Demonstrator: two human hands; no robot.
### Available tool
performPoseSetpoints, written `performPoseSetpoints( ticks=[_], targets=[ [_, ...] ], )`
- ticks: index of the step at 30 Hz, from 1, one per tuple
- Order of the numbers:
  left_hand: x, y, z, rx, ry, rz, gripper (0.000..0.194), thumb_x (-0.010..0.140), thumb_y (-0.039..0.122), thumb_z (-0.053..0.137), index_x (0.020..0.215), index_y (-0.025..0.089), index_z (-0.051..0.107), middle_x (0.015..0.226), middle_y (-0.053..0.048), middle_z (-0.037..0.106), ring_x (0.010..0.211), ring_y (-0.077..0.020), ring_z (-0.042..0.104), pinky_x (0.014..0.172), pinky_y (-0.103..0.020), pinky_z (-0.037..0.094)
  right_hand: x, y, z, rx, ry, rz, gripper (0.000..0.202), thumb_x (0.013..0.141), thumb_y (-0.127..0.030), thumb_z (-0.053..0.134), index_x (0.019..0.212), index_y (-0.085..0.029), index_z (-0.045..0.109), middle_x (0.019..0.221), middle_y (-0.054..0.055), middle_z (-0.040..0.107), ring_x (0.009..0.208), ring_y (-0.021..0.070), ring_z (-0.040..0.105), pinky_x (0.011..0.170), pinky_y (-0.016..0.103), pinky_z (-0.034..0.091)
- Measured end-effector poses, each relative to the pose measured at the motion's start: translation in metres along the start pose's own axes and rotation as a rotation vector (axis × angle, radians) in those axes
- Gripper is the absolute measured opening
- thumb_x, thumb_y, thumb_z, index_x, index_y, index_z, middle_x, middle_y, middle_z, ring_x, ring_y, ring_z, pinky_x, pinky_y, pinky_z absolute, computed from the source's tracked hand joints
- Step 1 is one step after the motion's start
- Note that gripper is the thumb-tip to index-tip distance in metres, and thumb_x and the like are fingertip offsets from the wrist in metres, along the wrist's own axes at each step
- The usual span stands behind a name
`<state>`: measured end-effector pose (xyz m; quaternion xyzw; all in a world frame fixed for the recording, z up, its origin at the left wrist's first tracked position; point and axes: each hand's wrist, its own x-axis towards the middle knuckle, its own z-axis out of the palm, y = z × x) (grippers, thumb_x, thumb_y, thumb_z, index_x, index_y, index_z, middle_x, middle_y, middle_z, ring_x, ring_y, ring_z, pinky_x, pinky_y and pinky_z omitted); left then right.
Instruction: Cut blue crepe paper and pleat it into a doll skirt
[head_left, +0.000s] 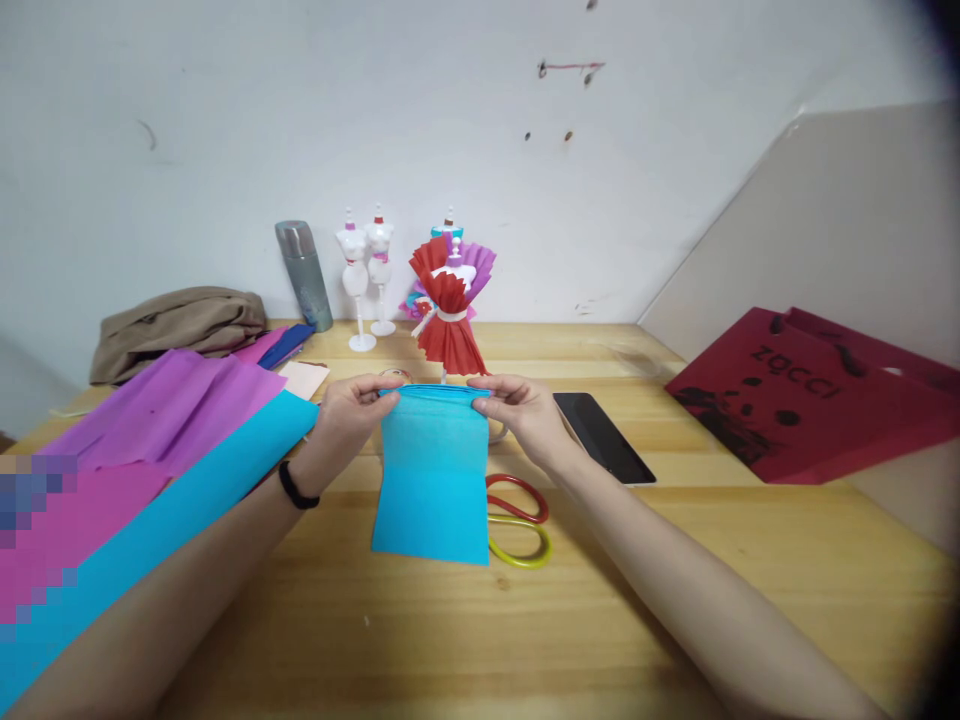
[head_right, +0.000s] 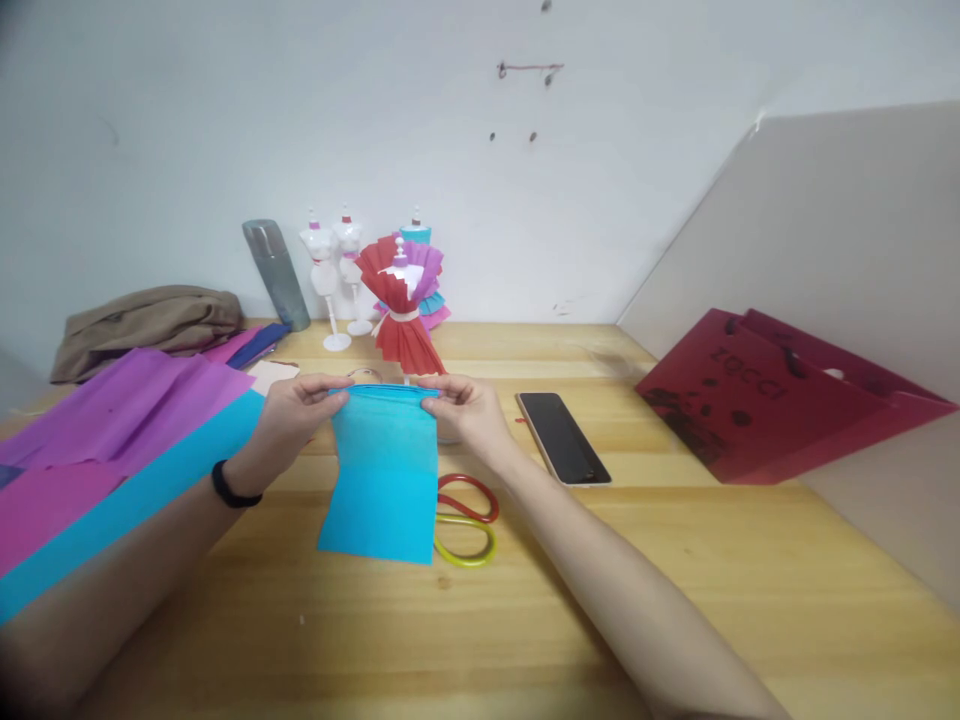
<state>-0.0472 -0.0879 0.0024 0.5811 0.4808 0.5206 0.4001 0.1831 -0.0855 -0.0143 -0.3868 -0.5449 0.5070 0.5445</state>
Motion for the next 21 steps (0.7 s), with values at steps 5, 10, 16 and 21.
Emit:
performPoseSetpoints(
  ticks=[5,10,16,21],
  targets=[
    [0.0013,-0.0037,-0.0002,0.025,-0.004,0.053,0.022,0.064,0.031,0.074,0.081,0.017,0.077,0.091,-0.008,0.077,0.089,-0.0227,0.07,0.079,-0.033,0.056,-0.0003,0.0014,0.0011,-0.007,0.033,0.0,0.025,0.06,-0.03,0.081,0.083,-0.023,0.076,0.093,0.005,0.076,0.083,0.0206,0.067,0.076,0.035,0.051],
    [0.003,-0.0065,-0.0011,0.027,-0.007,0.07,0.024,0.064,0.033,0.073,0.081,0.016,0.076,0.093,-0.009,0.077,0.091,-0.0239,0.07,0.087,-0.037,0.055,0.0002,0.0009,0.0004,-0.067,0.061,-0.011,0.022,0.062,-0.035,0.078,0.079,-0.021,0.076,0.082,0.005,0.075,0.072,0.0179,0.063,0.07,0.034,0.05],
    [0.0023,-0.0064,-0.0006,0.014,-0.011,0.036,0.027,0.062,0.035,0.075,0.081,0.016,0.076,0.093,-0.009,0.077,0.087,-0.0235,0.07,0.081,-0.035,0.056,-0.0012,-0.0022,0.0007,-0.122,0.042,-0.04,0.019,0.067,-0.037,0.073,0.073,-0.02,0.071,0.067,0.0,0.066,0.062,0.0141,0.055,0.063,0.029,0.045],
    [0.003,-0.0067,-0.0017,0.065,-0.014,0.055,0.021,0.065,0.035,0.072,0.077,0.017,0.074,0.085,-0.007,0.076,0.079,-0.021,0.068,0.072,-0.031,0.055,-0.004,-0.005,0.0012,-0.225,0.003,-0.084,0.018,0.075,-0.037,0.066,0.072,-0.02,0.067,0.064,-0.001,0.06,0.062,0.0138,0.05,0.062,0.028,0.041]
  ],
)
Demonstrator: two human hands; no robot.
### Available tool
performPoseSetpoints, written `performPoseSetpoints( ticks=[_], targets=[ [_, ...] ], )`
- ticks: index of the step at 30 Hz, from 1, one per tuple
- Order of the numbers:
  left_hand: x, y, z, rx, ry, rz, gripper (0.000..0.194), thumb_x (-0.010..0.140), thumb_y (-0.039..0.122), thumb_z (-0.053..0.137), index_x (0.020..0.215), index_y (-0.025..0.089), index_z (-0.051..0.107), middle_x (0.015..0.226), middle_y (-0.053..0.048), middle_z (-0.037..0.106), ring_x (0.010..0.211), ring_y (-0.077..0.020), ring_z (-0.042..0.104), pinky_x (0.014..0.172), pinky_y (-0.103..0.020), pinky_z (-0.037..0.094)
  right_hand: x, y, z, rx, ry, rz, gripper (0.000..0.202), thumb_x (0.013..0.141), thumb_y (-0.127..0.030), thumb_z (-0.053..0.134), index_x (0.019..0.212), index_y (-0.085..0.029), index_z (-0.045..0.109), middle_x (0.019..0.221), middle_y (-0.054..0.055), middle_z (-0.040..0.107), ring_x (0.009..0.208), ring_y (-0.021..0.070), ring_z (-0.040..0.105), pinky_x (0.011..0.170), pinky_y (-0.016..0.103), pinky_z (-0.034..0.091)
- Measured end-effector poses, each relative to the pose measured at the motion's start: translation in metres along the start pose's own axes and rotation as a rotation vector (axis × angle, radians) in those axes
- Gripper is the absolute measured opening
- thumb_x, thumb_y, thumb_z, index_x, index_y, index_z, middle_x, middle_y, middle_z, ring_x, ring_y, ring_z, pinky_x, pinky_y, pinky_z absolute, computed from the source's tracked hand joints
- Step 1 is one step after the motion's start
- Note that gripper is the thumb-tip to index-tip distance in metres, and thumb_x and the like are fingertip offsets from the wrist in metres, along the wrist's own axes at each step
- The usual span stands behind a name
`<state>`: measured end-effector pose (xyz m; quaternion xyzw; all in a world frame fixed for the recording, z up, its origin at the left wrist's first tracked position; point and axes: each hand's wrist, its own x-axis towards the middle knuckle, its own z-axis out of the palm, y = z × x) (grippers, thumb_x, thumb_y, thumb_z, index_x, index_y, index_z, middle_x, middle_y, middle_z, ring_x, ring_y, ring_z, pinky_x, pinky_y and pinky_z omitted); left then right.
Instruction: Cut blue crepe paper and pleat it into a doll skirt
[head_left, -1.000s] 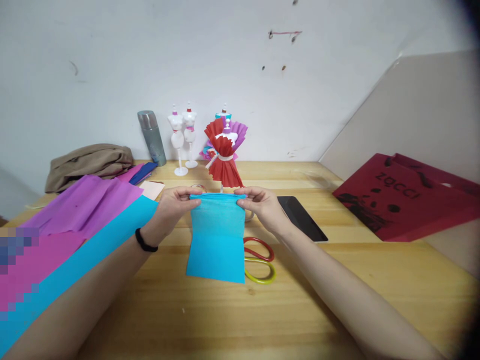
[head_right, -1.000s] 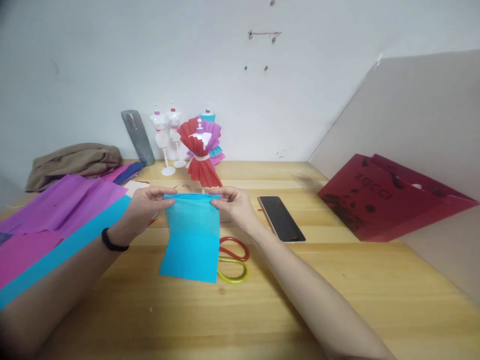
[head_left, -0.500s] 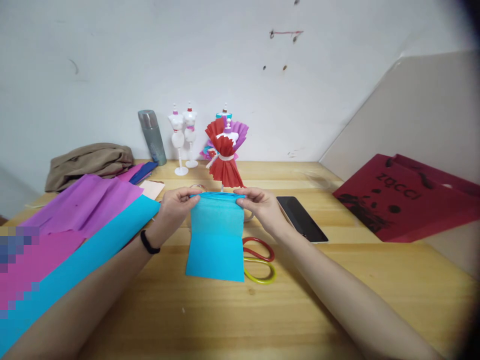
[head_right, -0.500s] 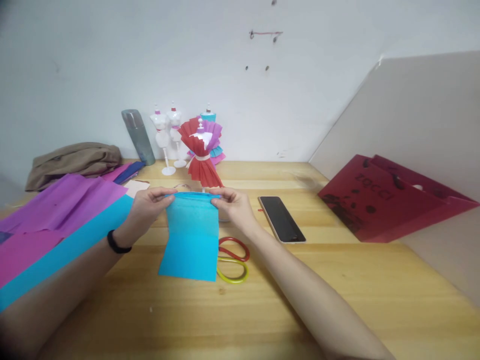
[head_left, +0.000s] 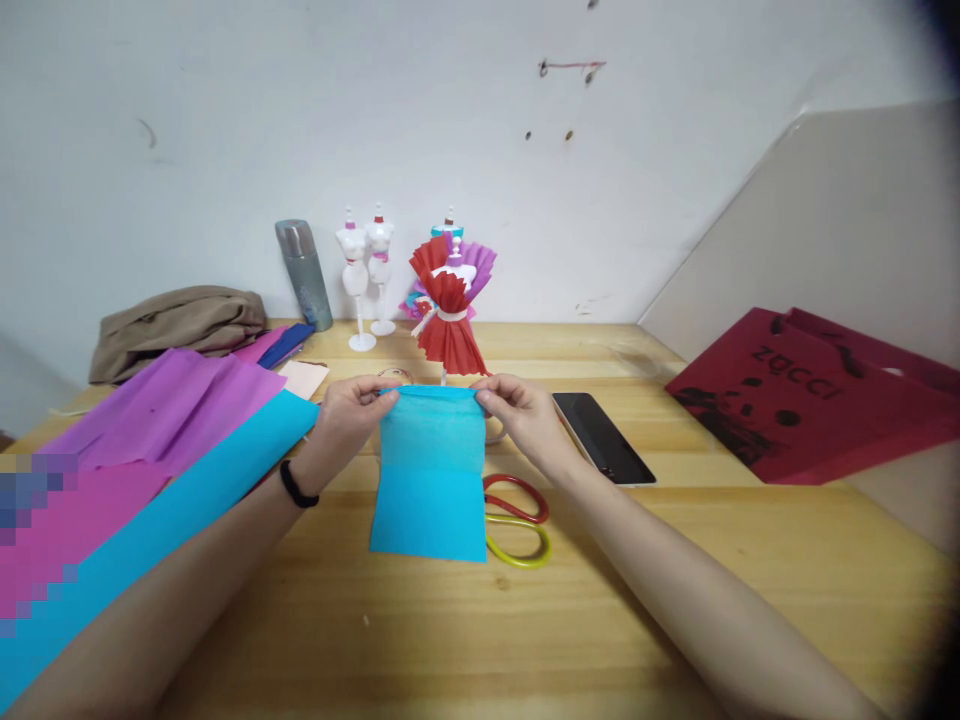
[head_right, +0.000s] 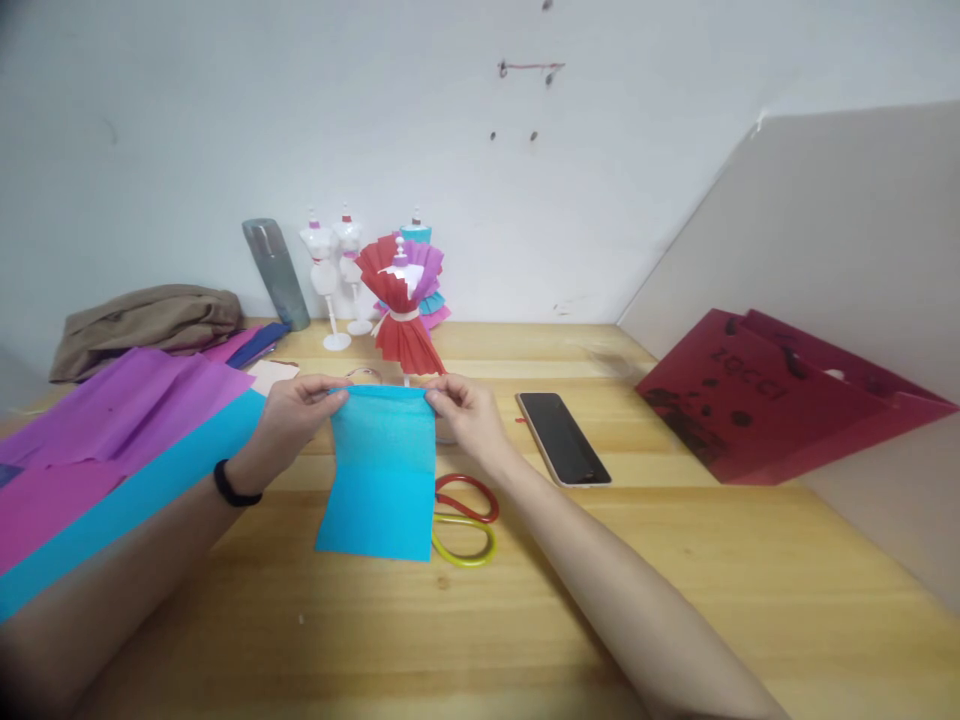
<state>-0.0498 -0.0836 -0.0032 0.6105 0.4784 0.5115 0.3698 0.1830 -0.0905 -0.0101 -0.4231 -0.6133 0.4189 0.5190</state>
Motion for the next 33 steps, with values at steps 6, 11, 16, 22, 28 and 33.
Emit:
performPoseSetpoints(
  ticks=[6,11,16,22,28,33],
  targets=[
    [0.003,-0.005,-0.003,0.162,-0.087,0.129,0.016,0.071,0.033,0.063,0.074,0.018,0.067,0.075,-0.003,0.07,0.069,-0.0161,0.062,0.065,-0.026,0.049,0.002,0.002,-0.001,-0.117,0.005,-0.083,0.018,0.078,-0.037,0.061,0.071,-0.02,0.062,0.067,-0.001,0.057,0.064,0.0146,0.049,0.063,0.029,0.038],
    [0.004,-0.002,-0.004,0.158,-0.112,0.136,0.015,0.073,0.033,0.06,0.073,0.019,0.063,0.075,-0.003,0.068,0.071,-0.016,0.06,0.066,-0.025,0.048,0.003,0.001,-0.001,-0.053,-0.057,-0.051,0.021,0.079,-0.041,0.061,0.071,-0.021,0.06,0.061,-0.003,0.054,0.057,0.0131,0.048,0.058,0.028,0.038],
    [0.004,0.005,-0.007,0.15,-0.148,0.06,0.017,0.072,0.036,0.062,0.074,0.019,0.063,0.058,0.003,0.056,0.056,-0.0122,0.05,0.055,-0.023,0.04,0.003,0.001,-0.002,0.069,-0.085,0.063,0.026,0.074,-0.046,0.068,0.075,-0.021,0.062,0.052,-0.005,0.054,0.049,0.0122,0.05,0.052,0.027,0.041],
    [0.003,0.006,-0.006,0.17,-0.125,0.099,0.016,0.074,0.035,0.059,0.075,0.019,0.063,0.062,0.002,0.057,0.056,-0.012,0.049,0.054,-0.023,0.038,0.005,0.004,-0.001,0.122,-0.079,0.09,0.028,0.07,-0.047,0.072,0.075,-0.021,0.062,0.052,-0.005,0.055,0.046,0.0107,0.05,0.049,0.026,0.04],
    [-0.001,0.011,-0.003,0.199,-0.048,0.18,0.013,0.074,0.031,0.058,0.075,0.02,0.065,0.07,-0.001,0.065,0.066,-0.0151,0.057,0.063,-0.025,0.045,0.005,0.004,-0.001,0.122,-0.031,0.055,0.026,0.07,-0.046,0.072,0.075,-0.021,0.064,0.054,-0.004,0.058,0.049,0.0119,0.052,0.051,0.027,0.043],
    [0.001,0.007,-0.003,0.076,-0.03,0.132,0.012,0.071,0.031,0.063,0.073,0.02,0.068,0.075,-0.003,0.07,0.073,-0.0178,0.062,0.07,-0.028,0.049,0.004,0.001,0.0,0.195,-0.027,0.095,0.025,0.067,-0.043,0.075,0.077,-0.021,0.068,0.063,-0.002,0.065,0.057,0.013,0.056,0.057,0.028,0.045]
  ],
)
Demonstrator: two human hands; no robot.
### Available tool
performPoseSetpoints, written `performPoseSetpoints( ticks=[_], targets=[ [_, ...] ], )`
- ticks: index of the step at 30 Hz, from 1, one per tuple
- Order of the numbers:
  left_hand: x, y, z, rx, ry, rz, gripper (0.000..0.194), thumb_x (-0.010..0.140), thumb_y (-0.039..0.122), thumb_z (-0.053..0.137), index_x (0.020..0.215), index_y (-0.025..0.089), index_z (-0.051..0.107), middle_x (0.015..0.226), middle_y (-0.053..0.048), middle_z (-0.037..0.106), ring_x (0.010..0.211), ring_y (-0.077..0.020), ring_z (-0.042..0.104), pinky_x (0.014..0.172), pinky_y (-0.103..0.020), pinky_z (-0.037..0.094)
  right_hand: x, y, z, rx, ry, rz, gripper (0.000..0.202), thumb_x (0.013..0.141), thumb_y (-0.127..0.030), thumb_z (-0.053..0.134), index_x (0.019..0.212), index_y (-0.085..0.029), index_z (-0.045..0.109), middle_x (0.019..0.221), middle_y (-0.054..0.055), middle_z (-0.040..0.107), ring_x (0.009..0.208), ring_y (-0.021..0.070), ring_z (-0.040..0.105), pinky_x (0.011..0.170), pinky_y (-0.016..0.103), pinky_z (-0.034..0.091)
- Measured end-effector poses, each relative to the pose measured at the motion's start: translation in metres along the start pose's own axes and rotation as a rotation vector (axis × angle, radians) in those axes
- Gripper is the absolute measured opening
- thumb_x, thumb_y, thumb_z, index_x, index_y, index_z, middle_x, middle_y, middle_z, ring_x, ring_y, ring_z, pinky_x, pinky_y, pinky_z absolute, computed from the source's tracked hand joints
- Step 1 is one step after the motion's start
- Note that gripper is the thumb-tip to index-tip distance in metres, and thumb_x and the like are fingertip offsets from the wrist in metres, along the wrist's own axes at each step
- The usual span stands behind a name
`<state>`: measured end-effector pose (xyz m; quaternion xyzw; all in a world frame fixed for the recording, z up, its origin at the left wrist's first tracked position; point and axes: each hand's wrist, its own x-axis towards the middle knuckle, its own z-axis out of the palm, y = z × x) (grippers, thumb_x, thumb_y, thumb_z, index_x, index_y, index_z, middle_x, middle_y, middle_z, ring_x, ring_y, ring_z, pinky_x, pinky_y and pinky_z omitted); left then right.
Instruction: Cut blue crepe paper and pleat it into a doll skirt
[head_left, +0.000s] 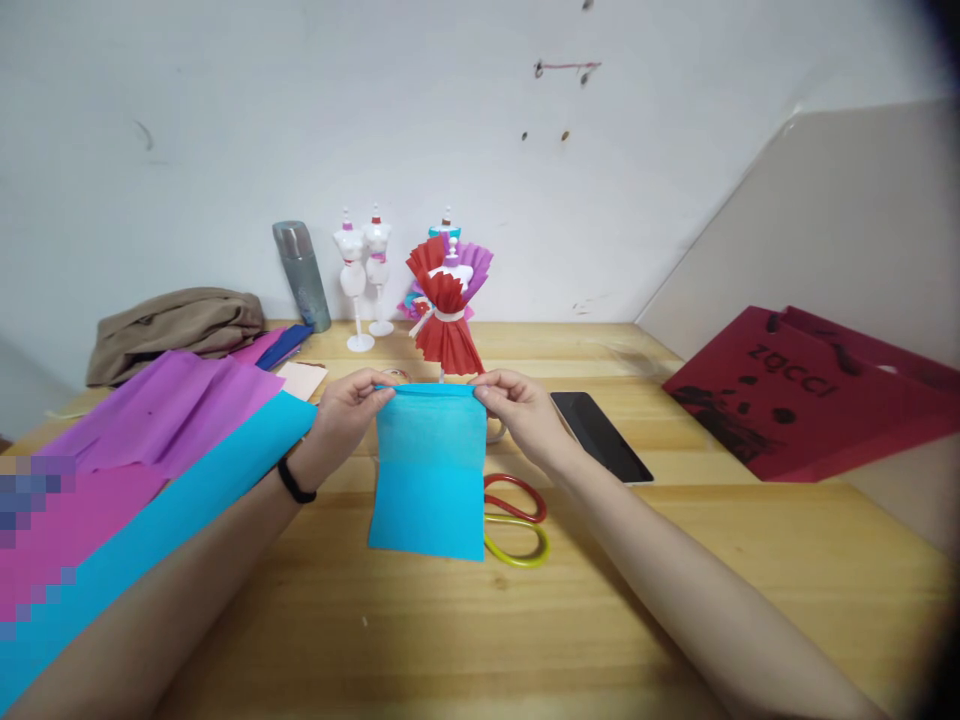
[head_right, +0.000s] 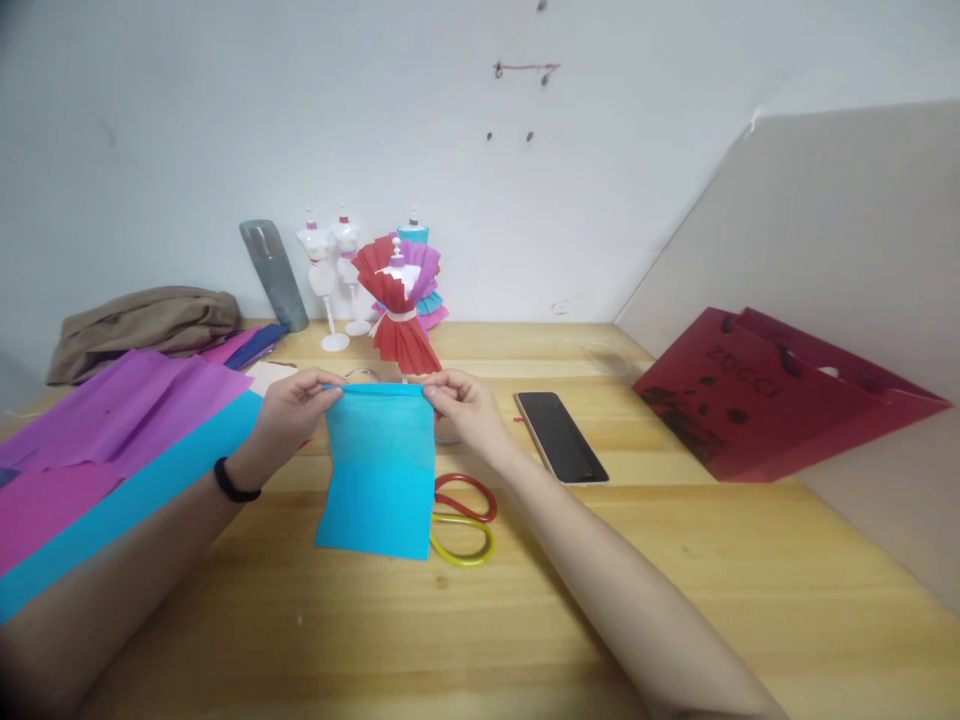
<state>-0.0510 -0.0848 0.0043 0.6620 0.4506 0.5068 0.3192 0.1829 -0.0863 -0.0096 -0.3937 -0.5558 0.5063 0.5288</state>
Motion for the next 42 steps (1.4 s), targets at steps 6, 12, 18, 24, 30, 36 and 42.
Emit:
performPoseSetpoints(
  ticks=[6,12,18,24,30,36,42],
  targets=[
    [0.002,-0.006,-0.002,-0.182,-0.009,-0.078,0.016,0.067,0.032,0.072,0.076,0.019,0.073,0.076,-0.005,0.072,0.073,-0.0176,0.063,0.067,-0.028,0.05,0.002,0.002,-0.002,0.181,-0.01,0.06,0.02,0.063,-0.036,0.081,0.074,-0.022,0.072,0.074,0.0,0.072,0.069,0.0153,0.063,0.065,0.028,0.048],
    [0.001,-0.008,-0.005,-0.318,-0.091,-0.193,0.022,0.064,0.032,0.077,0.079,0.017,0.073,0.052,0.002,0.058,0.05,-0.0099,0.052,0.046,-0.021,0.038,0.003,0.007,-0.007,0.248,-0.012,0.083,0.02,0.058,-0.031,0.084,0.072,-0.022,0.074,0.067,-0.002,0.07,0.059,0.011,0.059,0.062,0.026,0.046],
    [0.0,-0.006,-0.007,-0.379,-0.142,-0.263,0.026,0.064,0.034,0.079,0.082,0.017,0.073,0.066,-0.001,0.067,0.056,-0.0103,0.055,0.049,-0.021,0.04,0.001,0.002,-0.006,0.236,-0.027,0.061,0.023,0.062,-0.042,0.081,0.07,-0.021,0.075,0.064,-0.001,0.068,0.058,0.0114,0.056,0.059,0.026,0.042],
    [-0.002,0.001,-0.006,-0.395,-0.15,-0.279,0.026,0.066,0.039,0.078,0.076,0.017,0.074,0.073,-0.002,0.07,0.064,-0.0109,0.058,0.057,-0.022,0.044,0.002,0.007,-0.006,0.136,0.013,0.013,0.022,0.066,-0.042,0.08,0.067,-0.021,0.073,0.063,-0.001,0.067,0.056,0.0112,0.053,0.059,0.026,0.042],
    [-0.002,0.005,-0.003,-0.326,-0.07,-0.333,0.022,0.058,0.031,0.08,0.071,0.016,0.07,0.067,-0.001,0.068,0.05,-0.0075,0.05,0.042,-0.02,0.033,0.0,0.003,-0.003,0.031,0.016,-0.017,0.018,0.065,-0.036,0.08,0.07,-0.021,0.073,0.071,0.001,0.071,0.063,0.0128,0.058,0.066,0.028,0.046],
    [-0.002,0.005,-0.003,-0.323,-0.077,-0.344,0.018,0.06,0.026,0.077,0.072,0.017,0.068,0.047,0.005,0.053,0.042,-0.0064,0.042,0.039,-0.019,0.029,0.001,0.007,-0.003,0.067,0.037,-0.018,0.017,0.064,-0.033,0.081,0.075,-0.022,0.074,0.071,0.0,0.072,0.063,0.0125,0.059,0.065,0.027,0.046],
    [-0.001,-0.003,-0.002,-0.322,-0.05,-0.263,0.018,0.063,0.027,0.076,0.078,0.018,0.072,0.058,0.002,0.063,0.05,-0.0085,0.051,0.045,-0.02,0.036,0.002,0.011,-0.006,0.082,-0.002,0.019,0.018,0.065,-0.035,0.081,0.076,-0.023,0.075,0.076,0.0,0.073,0.066,0.0131,0.062,0.068,0.029,0.048]
  ],
)
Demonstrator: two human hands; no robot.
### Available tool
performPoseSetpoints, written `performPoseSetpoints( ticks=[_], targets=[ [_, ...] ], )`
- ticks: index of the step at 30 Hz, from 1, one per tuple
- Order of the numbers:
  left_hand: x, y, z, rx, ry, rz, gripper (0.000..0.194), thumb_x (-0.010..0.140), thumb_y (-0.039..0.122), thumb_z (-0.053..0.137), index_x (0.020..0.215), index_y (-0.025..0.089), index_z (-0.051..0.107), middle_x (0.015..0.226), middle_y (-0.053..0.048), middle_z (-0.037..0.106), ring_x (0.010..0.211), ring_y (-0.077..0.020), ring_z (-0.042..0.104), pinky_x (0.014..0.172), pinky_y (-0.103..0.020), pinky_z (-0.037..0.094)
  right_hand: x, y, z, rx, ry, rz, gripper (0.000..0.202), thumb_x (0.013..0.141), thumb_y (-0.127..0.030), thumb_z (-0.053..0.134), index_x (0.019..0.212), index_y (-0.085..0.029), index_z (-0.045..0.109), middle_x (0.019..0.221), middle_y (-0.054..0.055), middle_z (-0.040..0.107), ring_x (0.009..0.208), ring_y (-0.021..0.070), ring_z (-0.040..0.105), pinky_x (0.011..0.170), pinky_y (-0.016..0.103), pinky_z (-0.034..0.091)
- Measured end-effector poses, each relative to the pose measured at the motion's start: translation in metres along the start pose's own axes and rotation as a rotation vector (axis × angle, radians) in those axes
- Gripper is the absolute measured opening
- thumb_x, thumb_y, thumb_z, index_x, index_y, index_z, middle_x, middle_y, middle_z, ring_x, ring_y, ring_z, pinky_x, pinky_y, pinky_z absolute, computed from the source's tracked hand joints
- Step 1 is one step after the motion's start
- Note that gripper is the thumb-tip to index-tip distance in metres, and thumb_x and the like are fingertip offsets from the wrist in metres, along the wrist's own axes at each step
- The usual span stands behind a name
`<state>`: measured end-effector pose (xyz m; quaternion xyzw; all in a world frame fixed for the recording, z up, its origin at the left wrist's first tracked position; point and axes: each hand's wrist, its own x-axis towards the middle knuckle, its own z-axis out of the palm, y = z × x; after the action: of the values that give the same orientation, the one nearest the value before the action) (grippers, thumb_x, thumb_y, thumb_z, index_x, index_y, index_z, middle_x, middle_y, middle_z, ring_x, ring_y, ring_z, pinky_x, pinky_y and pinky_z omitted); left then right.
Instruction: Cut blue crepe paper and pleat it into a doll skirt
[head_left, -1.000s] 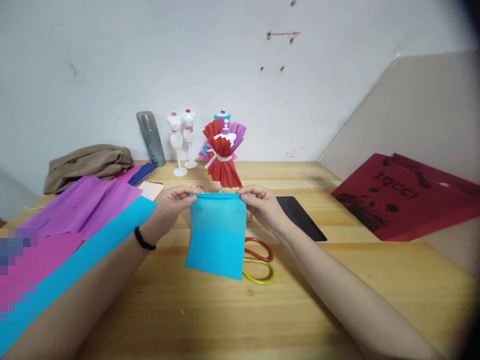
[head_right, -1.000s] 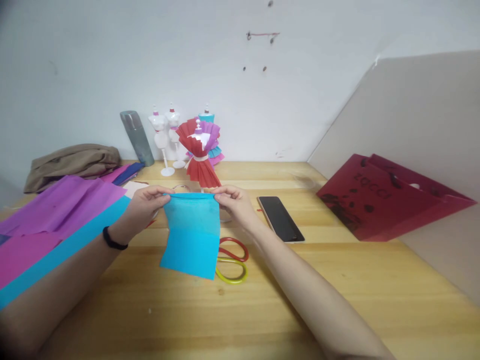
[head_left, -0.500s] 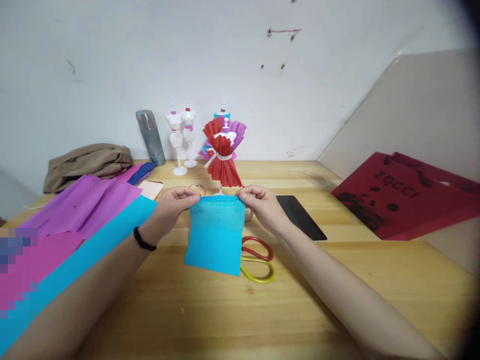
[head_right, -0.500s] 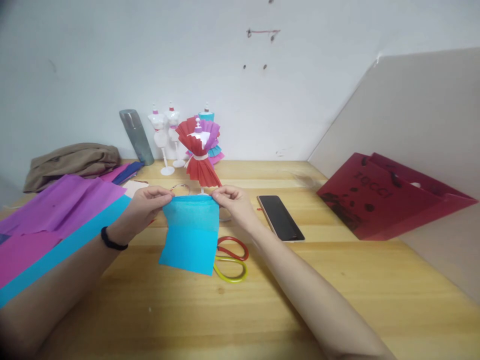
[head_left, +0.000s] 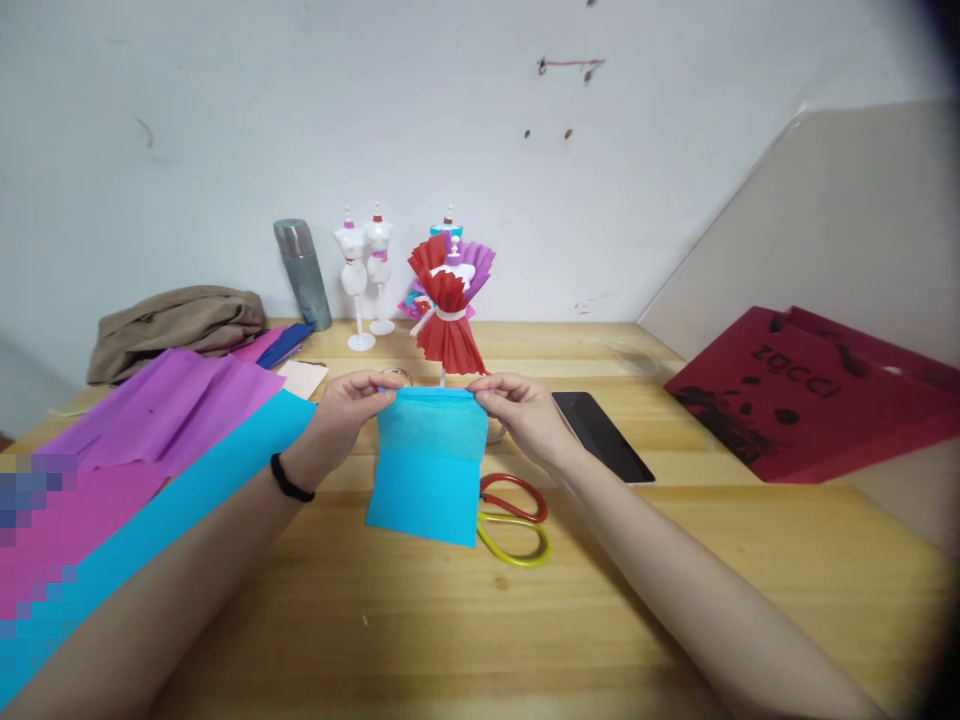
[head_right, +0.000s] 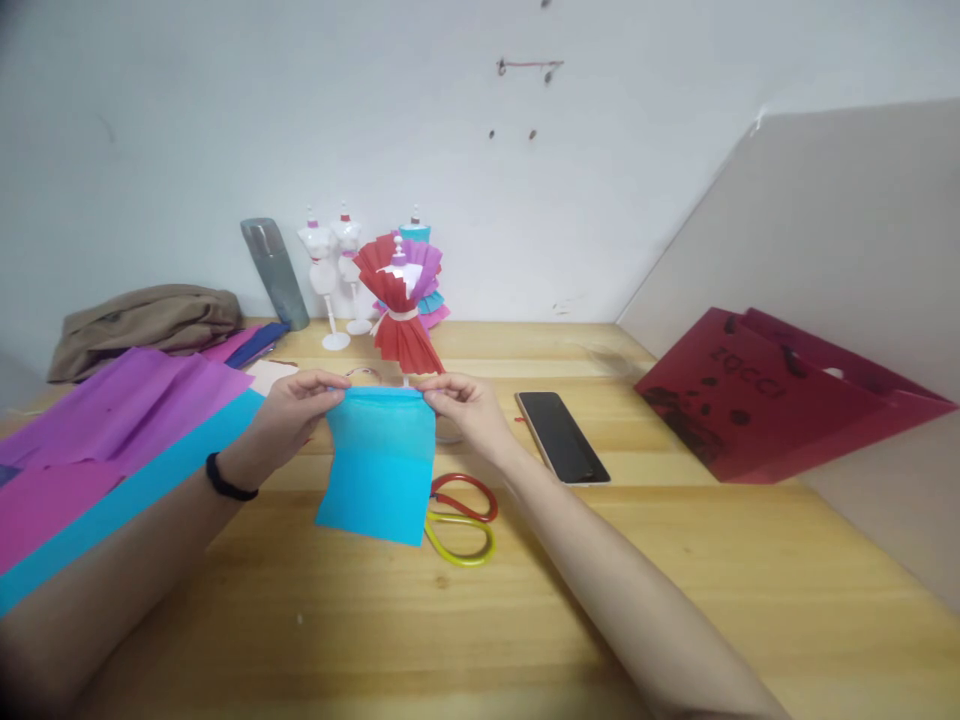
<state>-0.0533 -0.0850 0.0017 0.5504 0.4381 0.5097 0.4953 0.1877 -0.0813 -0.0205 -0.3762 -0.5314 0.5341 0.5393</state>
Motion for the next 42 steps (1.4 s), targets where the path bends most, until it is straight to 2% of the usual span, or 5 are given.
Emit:
performPoseSetpoints(
  ticks=[11,24,30,35,42],
  targets=[
    [0.001,-0.002,-0.001,-0.023,0.006,0.01,0.027,0.053,0.026,0.084,0.078,0.018,0.076,0.076,-0.004,0.074,0.072,-0.0154,0.064,0.062,-0.024,0.049,-0.001,-0.005,0.004,-0.012,-0.01,0.017,0.026,0.055,-0.03,0.085,0.077,-0.021,0.074,0.071,0.0,0.073,0.061,0.0127,0.062,0.064,0.029,0.05],
    [-0.001,-0.006,0.005,0.337,0.111,0.258,0.018,0.071,0.029,0.068,0.082,0.019,0.077,0.093,-0.007,0.077,0.089,-0.021,0.069,0.085,-0.033,0.054,-0.001,0.002,0.007,-0.152,0.099,-0.064,0.022,0.061,-0.032,0.079,0.08,-0.022,0.075,0.085,0.004,0.075,0.075,0.0195,0.065,0.072,0.035,0.05],
    [-0.002,-0.003,0.003,0.463,0.052,0.298,0.016,0.076,0.03,0.062,0.078,0.018,0.073,0.085,-0.004,0.075,0.08,-0.0182,0.066,0.075,-0.026,0.053,-0.004,-0.002,0.007,-0.373,0.039,-0.178,0.015,0.075,-0.034,0.065,0.073,-0.02,0.068,0.065,0.001,0.064,0.062,0.0161,0.056,0.063,0.03,0.043],
    [0.001,-0.008,0.001,0.475,-0.032,0.297,0.017,0.079,0.032,0.059,0.078,0.017,0.067,0.079,-0.004,0.07,0.074,-0.016,0.061,0.069,-0.026,0.049,-0.005,-0.007,0.007,-0.499,0.017,-0.302,0.013,0.08,-0.031,0.059,0.075,-0.019,0.064,0.081,0.004,0.066,0.077,0.0192,0.058,0.071,0.031,0.042],
    [0.002,0.001,0.0,0.392,-0.158,0.272,0.015,0.073,0.031,0.061,0.068,0.017,0.062,0.078,-0.005,0.068,0.077,-0.0176,0.063,0.073,-0.028,0.049,-0.012,-0.018,0.01,-0.615,-0.036,-0.266,0.018,0.084,-0.032,0.052,0.071,-0.02,0.056,0.068,0.0,0.056,0.067,0.0156,0.051,0.063,0.028,0.037]
  ],
)
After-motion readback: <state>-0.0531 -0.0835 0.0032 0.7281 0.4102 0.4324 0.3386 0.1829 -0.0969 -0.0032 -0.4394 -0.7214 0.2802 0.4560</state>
